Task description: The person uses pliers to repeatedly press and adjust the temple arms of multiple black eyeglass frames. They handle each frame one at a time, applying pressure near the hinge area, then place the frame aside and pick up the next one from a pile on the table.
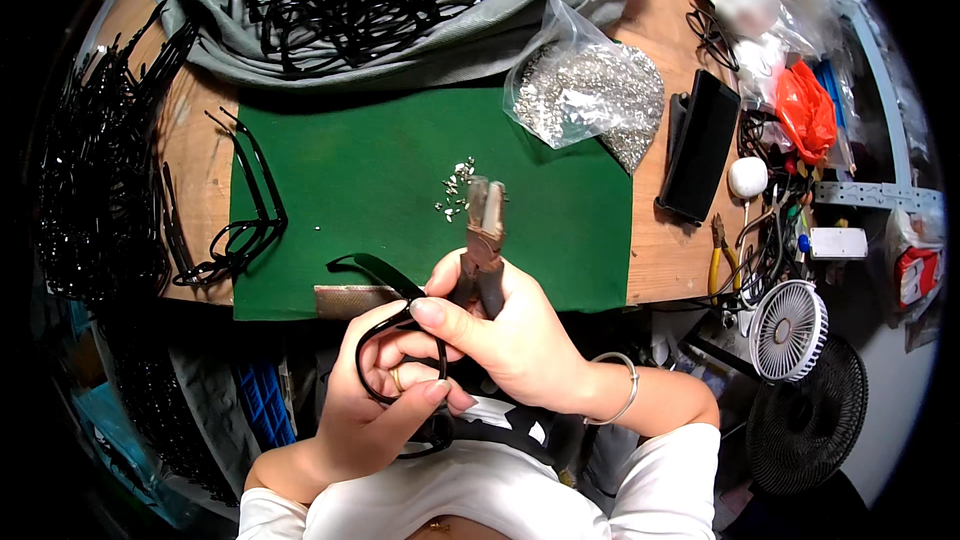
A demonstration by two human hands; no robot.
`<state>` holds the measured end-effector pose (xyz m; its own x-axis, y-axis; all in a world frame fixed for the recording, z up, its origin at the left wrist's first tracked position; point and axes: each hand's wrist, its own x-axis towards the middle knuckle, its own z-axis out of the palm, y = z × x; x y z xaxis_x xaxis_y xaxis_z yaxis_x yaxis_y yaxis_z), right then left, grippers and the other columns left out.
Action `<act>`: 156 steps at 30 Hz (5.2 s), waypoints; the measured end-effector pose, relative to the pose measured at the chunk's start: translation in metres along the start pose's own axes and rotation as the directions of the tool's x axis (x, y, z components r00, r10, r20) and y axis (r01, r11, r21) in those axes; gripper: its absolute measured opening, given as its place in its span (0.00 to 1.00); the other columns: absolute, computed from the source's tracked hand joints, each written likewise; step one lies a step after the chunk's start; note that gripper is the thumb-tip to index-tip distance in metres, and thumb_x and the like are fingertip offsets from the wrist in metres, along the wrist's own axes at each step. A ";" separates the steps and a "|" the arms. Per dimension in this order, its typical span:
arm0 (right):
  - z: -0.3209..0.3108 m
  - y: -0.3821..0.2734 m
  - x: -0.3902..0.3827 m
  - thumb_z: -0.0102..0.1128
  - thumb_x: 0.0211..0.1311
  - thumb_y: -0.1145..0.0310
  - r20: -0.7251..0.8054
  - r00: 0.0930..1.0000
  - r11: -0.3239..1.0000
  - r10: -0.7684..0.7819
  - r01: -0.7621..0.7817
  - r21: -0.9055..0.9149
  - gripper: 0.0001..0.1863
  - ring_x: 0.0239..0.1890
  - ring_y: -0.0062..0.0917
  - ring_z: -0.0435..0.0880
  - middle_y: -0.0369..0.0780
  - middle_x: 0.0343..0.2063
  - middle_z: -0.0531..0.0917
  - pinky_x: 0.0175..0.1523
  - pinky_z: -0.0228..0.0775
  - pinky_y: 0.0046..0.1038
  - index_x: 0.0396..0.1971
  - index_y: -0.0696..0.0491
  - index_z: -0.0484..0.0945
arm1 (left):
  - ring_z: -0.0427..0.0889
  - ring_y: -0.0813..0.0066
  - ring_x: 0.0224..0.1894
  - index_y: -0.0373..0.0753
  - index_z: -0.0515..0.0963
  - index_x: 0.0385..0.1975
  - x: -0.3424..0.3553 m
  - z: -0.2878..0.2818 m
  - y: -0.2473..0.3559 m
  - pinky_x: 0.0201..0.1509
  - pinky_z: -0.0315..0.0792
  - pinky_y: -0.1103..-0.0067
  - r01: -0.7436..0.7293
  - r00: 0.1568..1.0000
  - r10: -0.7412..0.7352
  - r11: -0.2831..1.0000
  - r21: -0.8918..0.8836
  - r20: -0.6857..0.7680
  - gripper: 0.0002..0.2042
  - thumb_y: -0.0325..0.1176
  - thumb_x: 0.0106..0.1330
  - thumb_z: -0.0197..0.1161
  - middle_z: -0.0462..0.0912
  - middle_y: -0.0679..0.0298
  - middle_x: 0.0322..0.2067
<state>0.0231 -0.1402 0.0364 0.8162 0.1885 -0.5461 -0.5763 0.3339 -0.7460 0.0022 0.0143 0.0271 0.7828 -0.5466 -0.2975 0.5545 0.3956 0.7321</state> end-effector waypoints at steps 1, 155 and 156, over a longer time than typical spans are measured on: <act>0.003 0.001 -0.001 0.57 0.55 0.67 -0.033 0.999 0.999 -0.037 0.037 -0.024 0.11 0.27 0.13 0.70 0.34 0.25 0.72 0.33 0.64 0.16 0.31 0.56 0.67 | 0.79 0.69 0.34 0.34 0.48 0.55 -0.001 0.000 -0.002 0.39 0.74 0.79 -0.018 1.000 0.018 1.000 0.019 -0.009 0.26 0.16 0.57 0.50 0.69 0.50 0.41; -0.053 0.015 0.047 0.54 0.43 0.77 0.370 0.883 -0.148 -0.288 0.340 -0.928 0.08 0.32 0.36 0.74 0.43 0.24 0.72 0.34 0.64 0.34 0.26 0.59 0.69 | 0.76 0.72 0.35 0.40 0.32 0.60 0.009 -0.019 0.018 0.42 0.73 0.79 -0.411 0.910 0.390 0.810 0.418 0.139 0.48 0.10 0.45 0.60 0.65 0.43 0.49; -0.052 0.015 0.047 0.55 0.43 0.77 0.368 0.883 -0.177 -0.292 0.328 -0.928 0.08 0.31 0.36 0.74 0.44 0.24 0.72 0.34 0.64 0.34 0.27 0.59 0.69 | 0.76 0.72 0.36 0.40 0.32 0.60 0.011 -0.018 0.016 0.43 0.72 0.80 -0.409 0.911 0.389 0.811 0.418 0.138 0.47 0.11 0.45 0.60 0.65 0.43 0.49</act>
<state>0.0504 -0.1740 -0.0201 0.9041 0.4087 -0.1246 0.3308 -0.8541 -0.4013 0.0251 0.0279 0.0247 0.8897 -0.4460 0.0978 0.0112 0.2356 0.9718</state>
